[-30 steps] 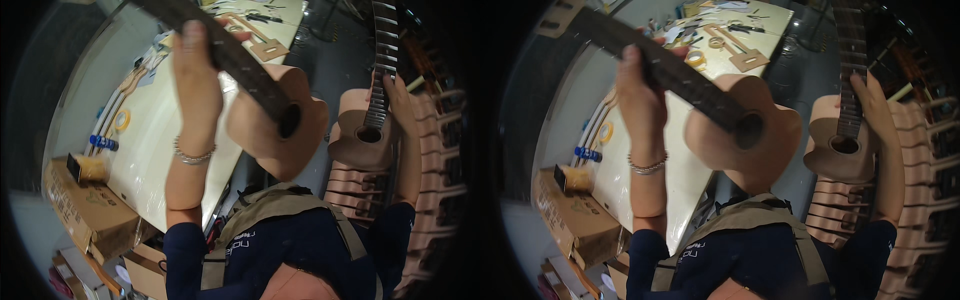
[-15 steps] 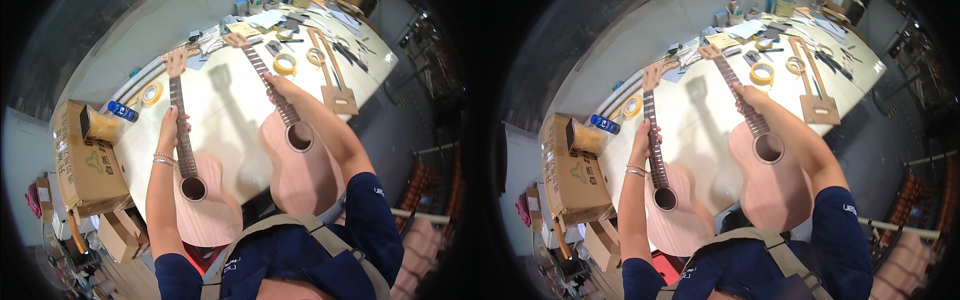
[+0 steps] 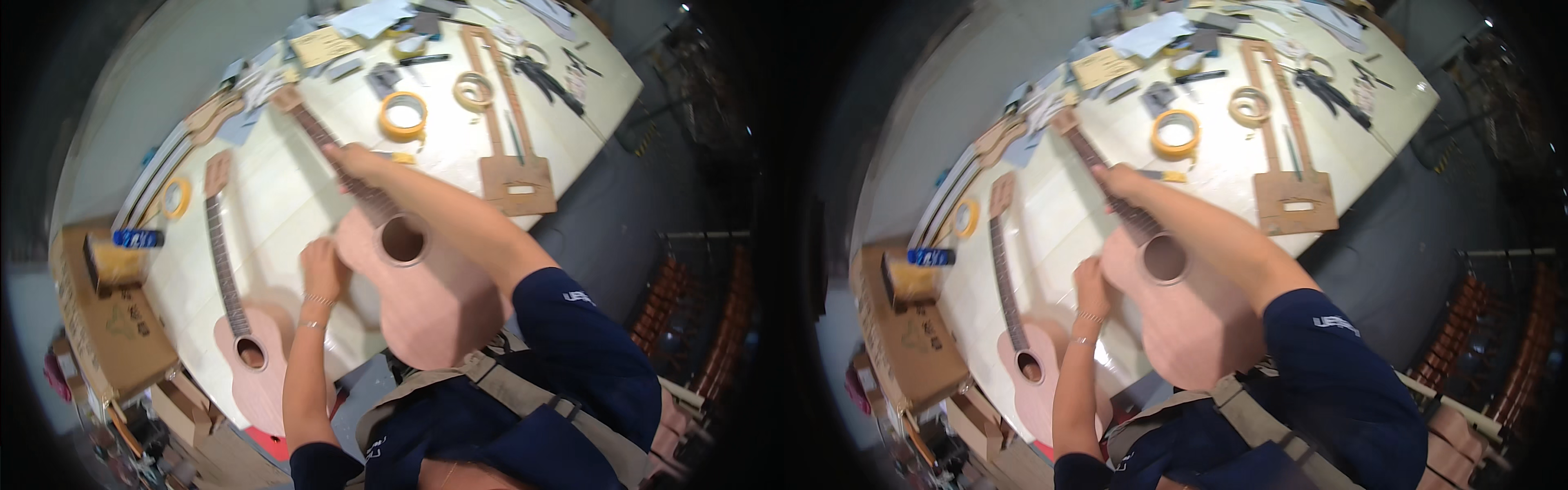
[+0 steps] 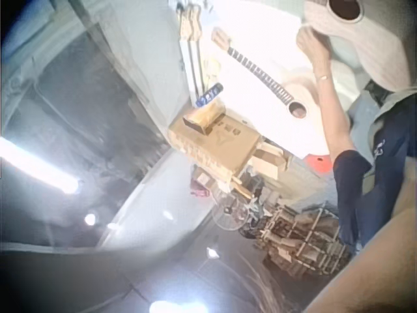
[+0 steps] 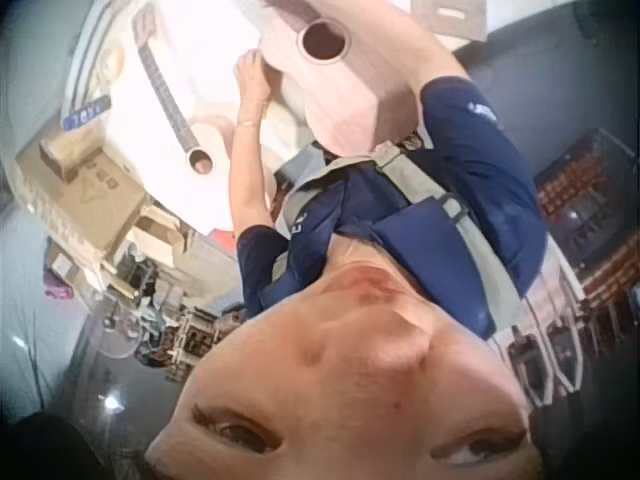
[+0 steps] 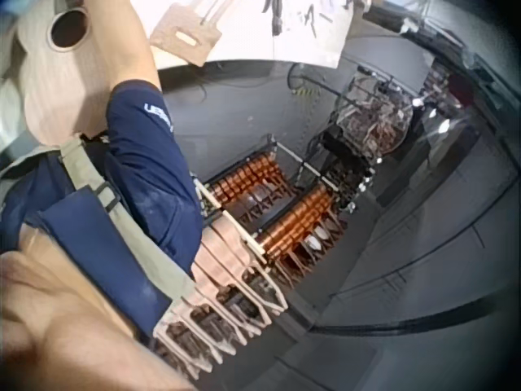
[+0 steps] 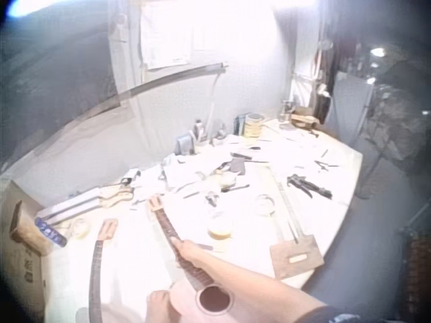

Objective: The person marks a wood template, applies tape to the body and fretboard of several ukuleles, and moves the instruments between a workbench and a storage rack.

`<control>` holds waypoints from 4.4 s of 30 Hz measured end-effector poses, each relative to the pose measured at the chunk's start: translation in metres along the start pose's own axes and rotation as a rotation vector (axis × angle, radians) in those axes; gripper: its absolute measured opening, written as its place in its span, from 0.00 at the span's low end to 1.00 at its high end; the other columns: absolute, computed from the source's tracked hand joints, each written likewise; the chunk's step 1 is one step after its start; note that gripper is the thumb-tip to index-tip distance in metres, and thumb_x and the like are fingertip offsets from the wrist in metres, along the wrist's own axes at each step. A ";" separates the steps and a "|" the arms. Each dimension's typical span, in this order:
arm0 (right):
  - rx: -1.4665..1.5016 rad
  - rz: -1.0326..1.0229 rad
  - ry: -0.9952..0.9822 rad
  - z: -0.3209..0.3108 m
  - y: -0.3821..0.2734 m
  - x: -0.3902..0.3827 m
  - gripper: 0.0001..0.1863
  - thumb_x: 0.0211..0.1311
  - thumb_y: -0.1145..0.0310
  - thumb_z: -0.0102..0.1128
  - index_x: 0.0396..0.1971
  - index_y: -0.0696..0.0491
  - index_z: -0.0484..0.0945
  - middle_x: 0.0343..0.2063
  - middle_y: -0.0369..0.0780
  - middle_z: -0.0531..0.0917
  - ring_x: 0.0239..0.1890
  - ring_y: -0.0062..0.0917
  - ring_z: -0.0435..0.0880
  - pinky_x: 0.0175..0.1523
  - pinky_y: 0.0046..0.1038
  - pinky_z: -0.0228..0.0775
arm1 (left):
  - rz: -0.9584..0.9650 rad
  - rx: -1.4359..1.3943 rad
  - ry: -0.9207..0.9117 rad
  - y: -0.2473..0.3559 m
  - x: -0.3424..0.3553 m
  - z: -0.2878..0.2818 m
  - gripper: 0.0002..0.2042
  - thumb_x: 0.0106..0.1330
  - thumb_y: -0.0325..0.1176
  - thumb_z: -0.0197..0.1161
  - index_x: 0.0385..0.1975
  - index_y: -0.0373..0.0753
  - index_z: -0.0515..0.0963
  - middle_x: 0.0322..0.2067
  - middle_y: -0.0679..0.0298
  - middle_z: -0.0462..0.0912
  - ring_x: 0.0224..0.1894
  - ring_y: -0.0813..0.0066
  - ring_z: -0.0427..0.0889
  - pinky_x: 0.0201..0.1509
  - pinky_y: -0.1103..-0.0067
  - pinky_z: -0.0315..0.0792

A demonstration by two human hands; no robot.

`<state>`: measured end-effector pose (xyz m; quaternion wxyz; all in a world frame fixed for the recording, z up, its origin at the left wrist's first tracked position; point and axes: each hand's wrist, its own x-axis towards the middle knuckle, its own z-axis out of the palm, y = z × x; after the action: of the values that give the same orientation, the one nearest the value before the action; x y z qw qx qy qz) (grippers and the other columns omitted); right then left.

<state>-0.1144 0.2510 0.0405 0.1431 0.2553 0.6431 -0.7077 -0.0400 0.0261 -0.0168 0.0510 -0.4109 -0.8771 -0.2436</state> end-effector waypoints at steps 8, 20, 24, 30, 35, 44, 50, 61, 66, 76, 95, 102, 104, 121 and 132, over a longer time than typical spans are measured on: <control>-0.856 -0.585 0.418 -0.059 0.006 -0.024 0.20 0.66 0.56 0.44 0.27 0.57 0.79 0.28 0.48 0.80 0.35 0.40 0.80 0.39 0.40 0.71 | -0.589 0.842 -0.203 -0.002 -0.043 -0.034 0.16 0.61 0.46 0.57 0.30 0.37 0.74 0.32 0.58 0.75 0.40 0.62 0.74 0.46 0.68 0.65; -0.773 -0.216 0.758 -0.297 0.093 -0.093 0.13 0.55 0.65 0.52 0.37 0.55 0.77 0.28 0.49 0.81 0.32 0.41 0.81 0.49 0.38 0.69 | -0.493 0.209 -0.074 0.105 -0.054 -0.054 0.23 0.62 0.43 0.62 0.42 0.25 0.73 0.37 0.42 0.77 0.40 0.50 0.77 0.46 0.65 0.73; -0.868 -0.528 0.542 -0.325 0.123 -0.136 0.26 0.49 0.52 0.61 0.46 0.53 0.73 0.43 0.47 0.78 0.48 0.40 0.76 0.64 0.50 0.46 | -0.619 0.095 -0.066 0.112 -0.045 -0.069 0.30 0.64 0.50 0.57 0.50 0.24 0.69 0.42 0.40 0.75 0.44 0.50 0.77 0.50 0.65 0.72; -0.990 -0.660 0.332 -0.336 0.158 -0.166 0.34 0.33 0.56 0.76 0.44 0.49 0.71 0.43 0.41 0.76 0.50 0.38 0.73 0.66 0.53 0.47 | -0.645 0.070 0.009 0.120 -0.039 -0.070 0.19 0.62 0.36 0.60 0.47 0.30 0.71 0.38 0.53 0.76 0.41 0.61 0.75 0.48 0.71 0.69; -1.156 -0.683 0.290 -0.305 0.070 -0.196 0.23 0.32 0.63 0.74 0.30 0.51 0.71 0.38 0.44 0.77 0.46 0.39 0.74 0.47 0.33 0.71 | -0.608 0.022 0.053 0.129 -0.038 -0.074 0.18 0.60 0.33 0.61 0.47 0.30 0.71 0.39 0.54 0.76 0.41 0.61 0.75 0.48 0.70 0.68; -1.043 -0.900 0.064 -0.212 0.045 -0.270 0.24 0.26 0.68 0.80 0.24 0.53 0.72 0.40 0.49 0.76 0.41 0.41 0.78 0.42 0.31 0.73 | -0.392 -0.228 0.158 0.185 -0.099 -0.059 0.37 0.63 0.53 0.52 0.62 0.29 0.54 0.62 0.47 0.60 0.64 0.47 0.56 0.66 0.62 0.51; -0.933 -1.109 -0.265 -0.093 0.067 -0.184 0.30 0.33 0.58 0.76 0.39 0.54 0.75 0.28 0.39 0.77 0.38 0.36 0.76 0.42 0.31 0.71 | -0.386 -0.311 0.169 0.211 -0.137 -0.031 0.51 0.54 0.64 0.57 0.66 0.32 0.42 0.66 0.45 0.47 0.68 0.40 0.44 0.68 0.56 0.44; -1.013 -0.958 -0.214 -0.076 0.093 -0.195 0.21 0.39 0.60 0.73 0.28 0.52 0.70 0.30 0.34 0.79 0.41 0.33 0.78 0.62 0.39 0.59 | -0.308 -0.112 0.118 0.209 -0.133 -0.020 0.47 0.43 0.62 0.66 0.64 0.44 0.59 0.65 0.36 0.45 0.64 0.29 0.47 0.64 0.49 0.51; -0.778 -1.168 0.028 -0.076 0.098 -0.218 0.13 0.56 0.63 0.58 0.38 0.55 0.79 0.32 0.38 0.81 0.43 0.33 0.78 0.62 0.41 0.61 | -0.276 -0.042 0.105 0.208 -0.135 -0.019 0.45 0.45 0.64 0.62 0.61 0.40 0.64 0.61 0.35 0.52 0.62 0.32 0.53 0.63 0.49 0.53; -0.801 -1.109 -0.065 -0.048 0.123 -0.241 0.04 0.51 0.74 0.61 0.28 0.53 0.80 0.24 0.35 0.80 0.27 0.28 0.70 0.38 0.27 0.62 | -0.236 0.010 0.122 0.203 -0.136 -0.011 0.44 0.47 0.66 0.57 0.59 0.38 0.65 0.60 0.37 0.56 0.62 0.40 0.57 0.62 0.48 0.55; -0.668 -0.377 0.316 -0.081 0.114 -0.216 0.11 0.56 0.71 0.63 0.24 0.55 0.69 0.25 0.37 0.79 0.36 0.26 0.81 0.39 0.26 0.69 | -0.284 -0.213 -0.127 0.165 -0.158 -0.095 0.40 0.49 0.54 0.66 0.61 0.40 0.63 0.62 0.45 0.58 0.63 0.47 0.59 0.64 0.58 0.56; 0.169 -0.512 0.158 -0.045 0.073 -0.237 0.16 0.62 0.75 0.56 0.20 0.47 0.58 0.42 0.46 0.82 0.32 0.10 0.70 0.39 0.11 0.63 | -0.930 0.137 0.170 -0.016 -0.316 -0.203 0.30 0.68 0.43 0.47 0.65 0.31 0.52 0.65 0.48 0.54 0.69 0.52 0.49 0.70 0.66 0.45; 0.208 -0.526 0.219 0.013 0.081 -0.248 0.17 0.62 0.74 0.56 0.19 0.47 0.58 0.41 0.43 0.82 0.30 0.08 0.67 0.37 0.12 0.62 | -0.902 -0.261 0.256 -0.024 -0.322 -0.196 0.32 0.69 0.48 0.43 0.66 0.32 0.47 0.66 0.50 0.51 0.69 0.55 0.48 0.70 0.68 0.45; -1.035 -1.008 0.111 0.216 0.119 -0.197 0.41 0.40 0.59 0.72 0.59 0.49 0.65 0.27 0.33 0.74 0.53 0.30 0.73 0.67 0.47 0.49 | -0.360 -0.134 0.141 0.055 -0.319 -0.146 0.57 0.43 0.64 0.65 0.68 0.40 0.41 0.65 0.36 0.40 0.64 0.27 0.43 0.63 0.47 0.47; -1.189 -0.984 0.098 0.217 0.140 -0.260 0.39 0.41 0.62 0.68 0.58 0.54 0.67 0.26 0.33 0.77 0.55 0.32 0.72 0.61 0.41 0.62 | -0.342 -0.059 0.140 0.054 -0.314 -0.150 0.48 0.45 0.65 0.63 0.66 0.46 0.56 0.65 0.36 0.45 0.64 0.31 0.47 0.63 0.50 0.50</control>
<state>0.1369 -0.0135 0.0746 -0.1035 -0.1485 0.9600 -0.2135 0.1896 -0.2332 0.0444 0.0576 -0.2392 -0.9210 -0.3021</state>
